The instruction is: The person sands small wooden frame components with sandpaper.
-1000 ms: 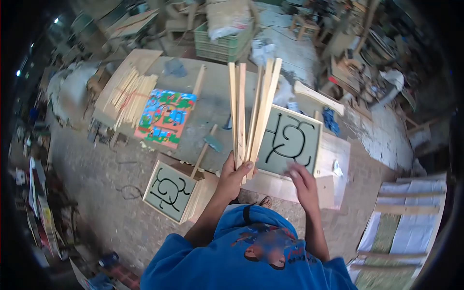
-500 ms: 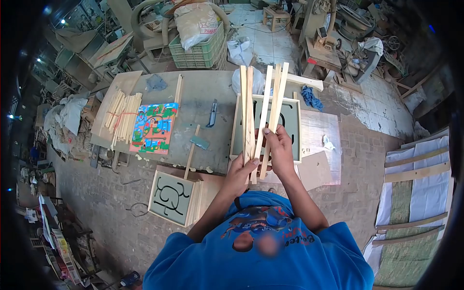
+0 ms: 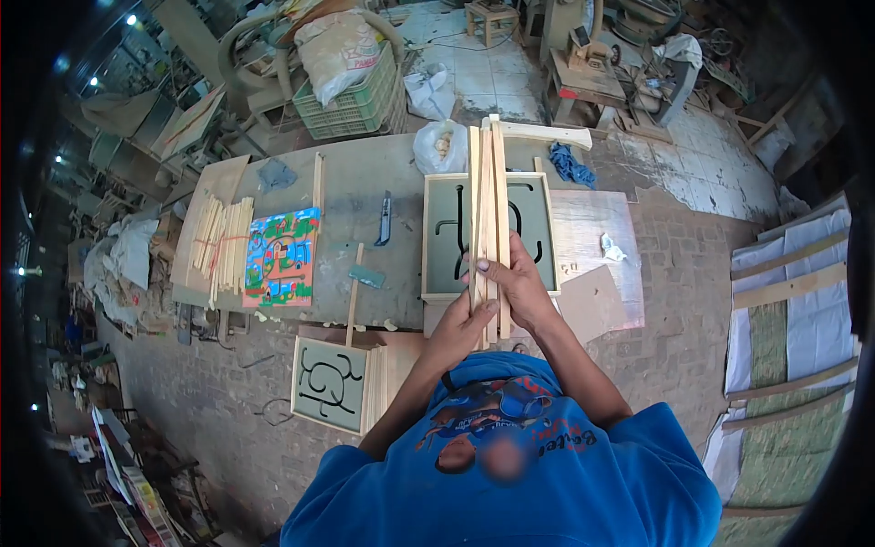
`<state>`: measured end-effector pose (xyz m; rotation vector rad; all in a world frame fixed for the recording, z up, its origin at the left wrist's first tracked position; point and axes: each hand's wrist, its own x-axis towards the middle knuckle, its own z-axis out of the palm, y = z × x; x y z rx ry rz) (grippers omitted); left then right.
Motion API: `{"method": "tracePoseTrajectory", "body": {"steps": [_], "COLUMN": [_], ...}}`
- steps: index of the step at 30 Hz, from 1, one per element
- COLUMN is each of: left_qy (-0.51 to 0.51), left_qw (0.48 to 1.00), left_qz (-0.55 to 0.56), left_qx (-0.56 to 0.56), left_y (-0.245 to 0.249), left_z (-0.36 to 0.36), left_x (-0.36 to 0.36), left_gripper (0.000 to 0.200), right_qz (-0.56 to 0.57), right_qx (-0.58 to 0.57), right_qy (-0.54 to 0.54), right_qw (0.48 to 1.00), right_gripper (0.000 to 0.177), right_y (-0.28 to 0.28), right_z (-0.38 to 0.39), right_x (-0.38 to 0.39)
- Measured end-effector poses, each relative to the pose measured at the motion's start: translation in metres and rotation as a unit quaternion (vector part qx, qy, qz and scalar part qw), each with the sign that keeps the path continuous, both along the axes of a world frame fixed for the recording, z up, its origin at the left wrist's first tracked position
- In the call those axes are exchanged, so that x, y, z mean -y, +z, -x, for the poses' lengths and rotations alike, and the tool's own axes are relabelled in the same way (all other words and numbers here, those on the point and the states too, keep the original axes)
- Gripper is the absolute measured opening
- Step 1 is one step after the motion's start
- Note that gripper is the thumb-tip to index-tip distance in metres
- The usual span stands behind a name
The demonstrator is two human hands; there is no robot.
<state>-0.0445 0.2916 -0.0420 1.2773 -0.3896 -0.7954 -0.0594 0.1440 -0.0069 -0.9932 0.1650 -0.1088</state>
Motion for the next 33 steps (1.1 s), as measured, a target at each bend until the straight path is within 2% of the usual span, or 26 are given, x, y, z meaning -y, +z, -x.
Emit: {"method": "tracePoseTrajectory", "body": {"steps": [2,6,7,8,10,11,12,13,14,16,17,18,20,21,22,24,26,31,32,33], "left_qy": [-0.038,-0.009,0.077,0.073,0.181,0.181,0.181,0.183,0.186,0.081,0.101,0.103,0.133,0.134,0.134,0.129,0.133,0.152,0.194,0.189], "left_qw": [0.977,0.946,0.958,0.958,0.952,0.952,0.960,0.963,0.963,0.984,0.986,0.986,0.990,0.982,0.982,0.978,0.977,0.967,0.951,0.949], "left_qz": [-0.151,-0.274,-0.209,-0.208,-0.146,-0.145,-0.079,-0.014,-0.015,-0.098,-0.044,-0.044,0.036,0.105,0.103,0.100,0.101,0.131,0.133,0.151], "left_qx": [0.146,0.171,0.182,0.183,0.200,0.200,0.199,0.197,0.196,0.122,0.125,0.124,0.007,-0.083,-0.087,-0.127,-0.130,-0.158,-0.199,-0.199], "left_y": [0.008,0.055,0.038,0.033,0.032,0.033,0.035,0.035,0.035,0.035,0.018,0.013,0.006,0.008,0.009,0.010,0.004,-0.002,-0.001,-0.001], "left_z": [-0.002,-0.013,-0.019,-0.028,-0.045,-0.051,-0.053,-0.053,-0.052,-0.049,-0.045,-0.040,-0.033,-0.031,-0.030,-0.031,-0.033,-0.035,-0.031,-0.033], "left_x": [0.001,-0.001,-0.004,-0.003,0.003,0.011,0.024,0.033,0.037,0.047,0.052,0.052,0.052,0.053,0.051,0.048,0.049,0.053,0.054,0.052], "left_gripper": [0.039,0.035,0.032,0.032,0.033,0.033,0.033,0.034,0.034,0.035,0.035,0.035,0.037,0.040,0.040,0.041,0.042,0.032,0.027,0.027], "right_qz": [-0.023,-0.076,-0.081,-0.080,-0.112,-0.112,-0.111,-0.061,-0.011,0.022,0.102,0.182,0.156,0.081,0.004,0.007,0.116,0.221,0.247,0.275], "right_qx": [-0.009,-0.012,-0.012,-0.012,-0.018,-0.008,-0.008,-0.001,0.006,-0.010,-0.009,-0.007,-0.040,-0.093,-0.147,-0.151,-0.133,-0.134,-0.129,-0.080], "right_qy": [0.018,0.000,-0.009,-0.013,0.024,0.043,0.044,0.047,0.050,0.057,0.011,-0.037,-0.035,-0.015,0.005,-0.009,-0.047,-0.076,-0.088,-0.112], "right_qw": [1.000,0.997,0.997,0.997,0.993,0.993,0.993,0.997,0.999,0.998,0.995,0.983,0.986,0.992,0.989,0.988,0.983,0.963,0.956,0.952], "right_gripper": [0.051,0.055,0.056,0.056,0.054,0.053,0.053,0.053,0.052,0.051,0.050,0.049,0.048,0.047,0.045,0.041,0.034,0.026,0.025,0.023], "right_y": [-0.005,-0.003,-0.005,-0.004,-0.002,-0.004,-0.006,-0.009,-0.012,-0.017,-0.025,-0.023,-0.012,-0.006,-0.005,-0.015,-0.022,-0.023,-0.024,-0.028], "right_z": [0.003,0.015,0.016,0.018,0.022,0.023,0.022,0.023,0.024,0.026,0.026,0.026,0.034,0.038,0.042,0.041,0.041,0.042,0.042,0.041], "right_x": [0.008,0.016,0.019,0.023,0.029,0.031,0.030,0.028,0.026,0.016,0.010,0.004,0.002,0.003,0.003,-0.001,-0.003,-0.005,-0.005,-0.003]}}
